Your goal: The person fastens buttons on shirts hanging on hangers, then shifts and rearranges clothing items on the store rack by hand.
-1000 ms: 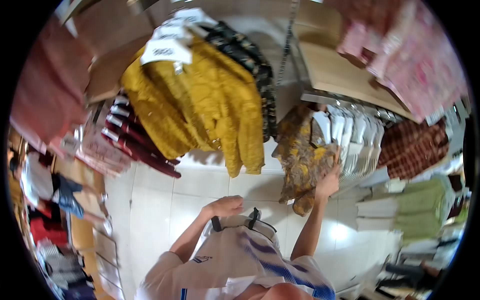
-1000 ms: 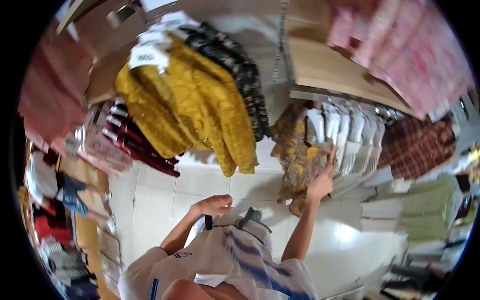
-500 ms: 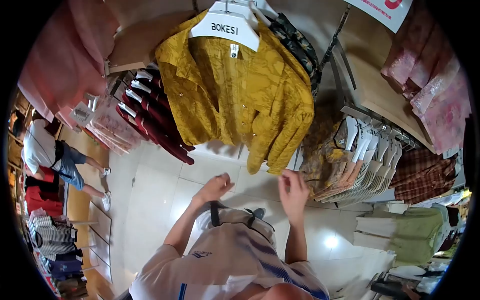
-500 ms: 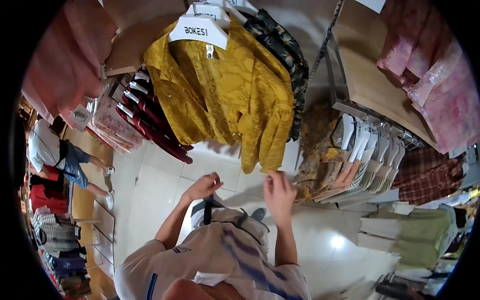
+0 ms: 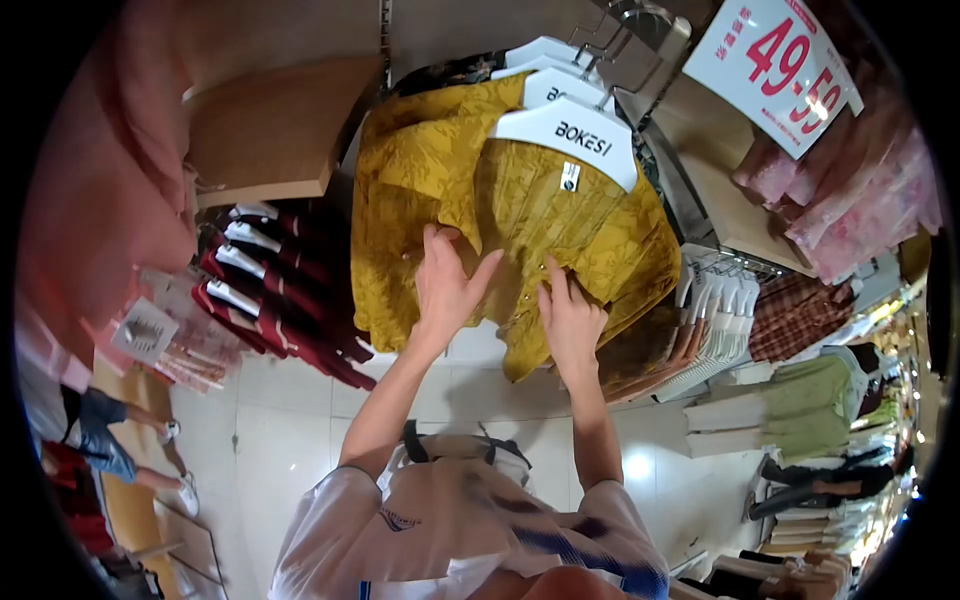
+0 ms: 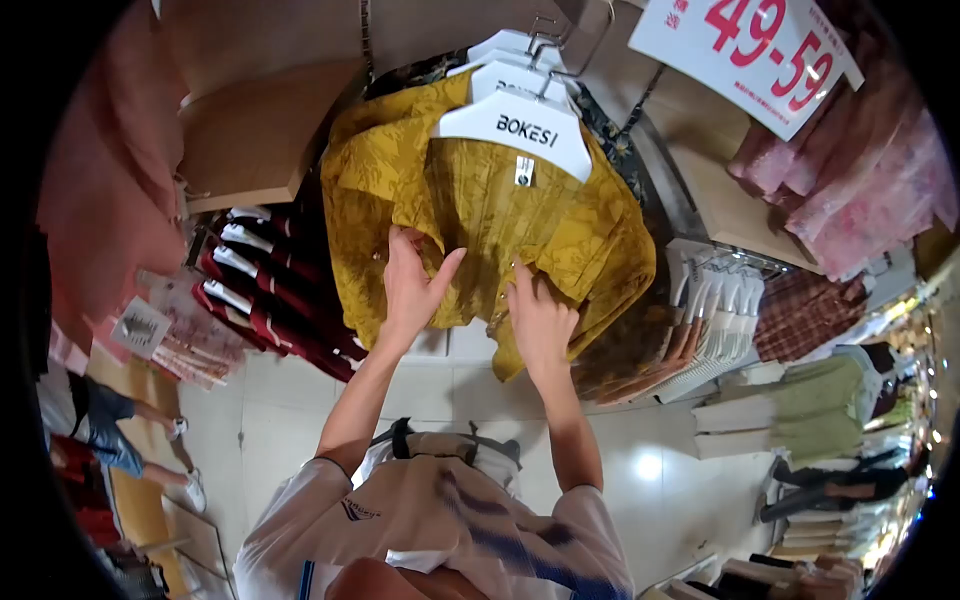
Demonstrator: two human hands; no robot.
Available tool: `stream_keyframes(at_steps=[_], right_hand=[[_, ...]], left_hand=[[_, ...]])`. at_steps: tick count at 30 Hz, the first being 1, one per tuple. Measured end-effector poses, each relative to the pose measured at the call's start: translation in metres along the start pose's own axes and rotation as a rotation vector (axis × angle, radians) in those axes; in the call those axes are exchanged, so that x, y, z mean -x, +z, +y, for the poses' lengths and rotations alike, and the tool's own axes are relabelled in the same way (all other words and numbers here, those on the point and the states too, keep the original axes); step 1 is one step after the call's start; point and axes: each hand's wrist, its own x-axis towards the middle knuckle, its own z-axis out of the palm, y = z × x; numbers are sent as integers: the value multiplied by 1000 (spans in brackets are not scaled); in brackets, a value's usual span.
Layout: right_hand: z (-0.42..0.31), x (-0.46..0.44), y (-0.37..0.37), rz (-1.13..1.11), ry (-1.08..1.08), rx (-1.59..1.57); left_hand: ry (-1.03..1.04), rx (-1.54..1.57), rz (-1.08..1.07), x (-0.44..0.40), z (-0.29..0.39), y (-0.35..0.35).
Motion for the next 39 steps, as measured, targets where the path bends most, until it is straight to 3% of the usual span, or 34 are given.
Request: stream_keyframes(at_steps=[5,7,9,11,12,15,19,21,27,31,39], right_hand=[[3,-11,9,-75,-76,230],[5,-15,10,-225,-26,326],[11,-20,14,-258,-71,352],[16,-26,17,-288,-126,369],[18,-30,16,-325,-190,413],[21,-34,12,-328,-289,416],[32,-28,12,-235,-336,246],[34,-30,8,-23,-438,208],[35,-34,7,-276,-345,222],[41,-26,15,-251,-296,192],[38,-29,13,8,-374,126]], left_hand=[[97,73,49,-19,-10,10],[132,178,-4,-19,-21,12],[43,230,-61,-17,-26,4],[-4,576,-115,-22,-27,-5],[-145,701,-181,-18,-31,-5],[-248,818,-167,-10,-30,-7],[-363,711,-198,1,-24,-20],[-363,622,-201,10,-28,-16],[-205,380,-113,11,-15,-18],[-275,596,-80,14,0,-20],[-343,521,-79,22,-1,-24]])
